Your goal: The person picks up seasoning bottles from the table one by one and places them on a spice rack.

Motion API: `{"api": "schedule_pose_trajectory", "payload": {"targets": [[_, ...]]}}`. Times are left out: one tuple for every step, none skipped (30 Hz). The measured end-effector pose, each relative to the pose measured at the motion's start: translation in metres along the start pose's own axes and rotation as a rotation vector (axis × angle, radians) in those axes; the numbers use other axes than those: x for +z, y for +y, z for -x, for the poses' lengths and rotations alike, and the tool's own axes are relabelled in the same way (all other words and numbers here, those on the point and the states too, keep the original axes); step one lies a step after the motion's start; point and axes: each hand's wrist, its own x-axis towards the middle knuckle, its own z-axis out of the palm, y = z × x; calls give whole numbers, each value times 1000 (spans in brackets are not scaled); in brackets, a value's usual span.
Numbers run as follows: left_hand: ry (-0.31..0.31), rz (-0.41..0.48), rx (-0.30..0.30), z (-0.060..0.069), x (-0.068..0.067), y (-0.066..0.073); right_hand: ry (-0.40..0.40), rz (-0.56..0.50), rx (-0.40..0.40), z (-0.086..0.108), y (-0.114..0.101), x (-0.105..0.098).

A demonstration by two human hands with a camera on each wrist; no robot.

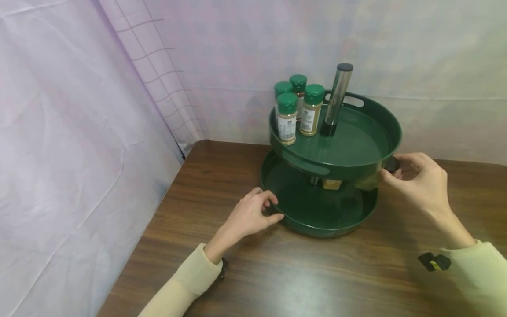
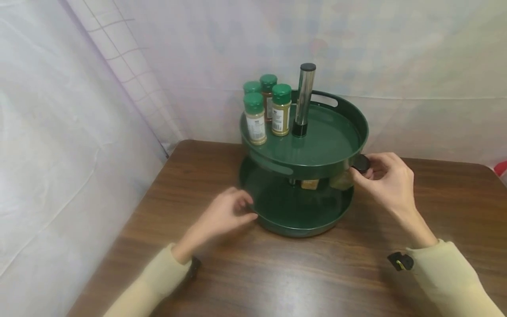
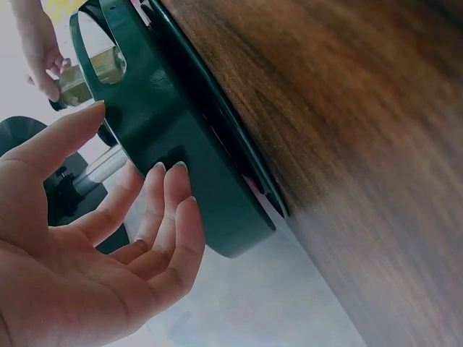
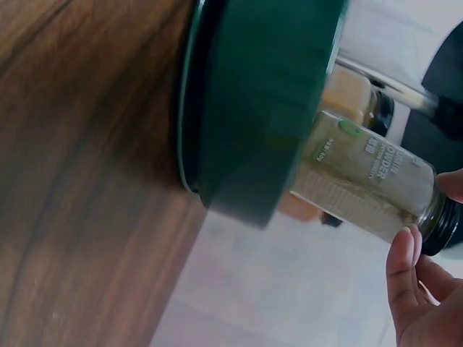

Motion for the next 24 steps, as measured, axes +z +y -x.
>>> {"api": "schedule_pose_trajectory", "payload": {"targets": [[1,-2,0,0,0,0,-5,11,-8,0,0,3],[1,-2,0,0,0,0,-11,15,-15,0,0,6],[1,-2,1,0,0,0,-15,28,-23,0,0,9],[1,-2,1,0,0,1,-18,37,-29,0,0,12],[0,-1,1,0,0,1,-21,41,-32,0,0,14],[-1,0,2,0,-1,1,-25,44,-35,0,0,16],[-2,1,2,0,-1,1,-28,49,-38,1,0,19],[-2,2,2,0,-1,1,-32,47,-37,1,0,21],[-1,3,3,0,-1,1,-36,48,-39,1,1,23],[0,4,4,0,-1,1,-42,45,-40,1,1,24],[2,4,4,0,-1,1,-47,44,-42,1,2,26],[5,1,5,0,0,0,-53,43,-45,0,3,27],[7,-3,5,0,0,0,-59,43,-48,0,3,28],[10,-6,6,0,0,0,-67,41,-49,0,4,29],[11,-9,6,0,1,0,-75,44,-54,0,5,30],[12,-10,7,0,1,-1,-81,46,-55,0,6,30],[14,-12,8,0,1,-1,-87,49,-56,0,7,31],[14,-13,10,0,1,-1,-91,52,-56,0,7,31],[15,-10,12,0,1,-1,-94,54,-56,0,8,32],[15,-7,13,0,1,-1,-97,58,-58,0,8,33],[15,-4,15,0,1,-1,-97,61,-61,0,9,33],[16,-3,16,0,1,-1,-99,59,-62,0,9,33],[17,-3,16,0,0,0,-98,59,-66,0,10,34],[16,-4,16,0,0,0,-98,58,-70,-1,10,34]]}}
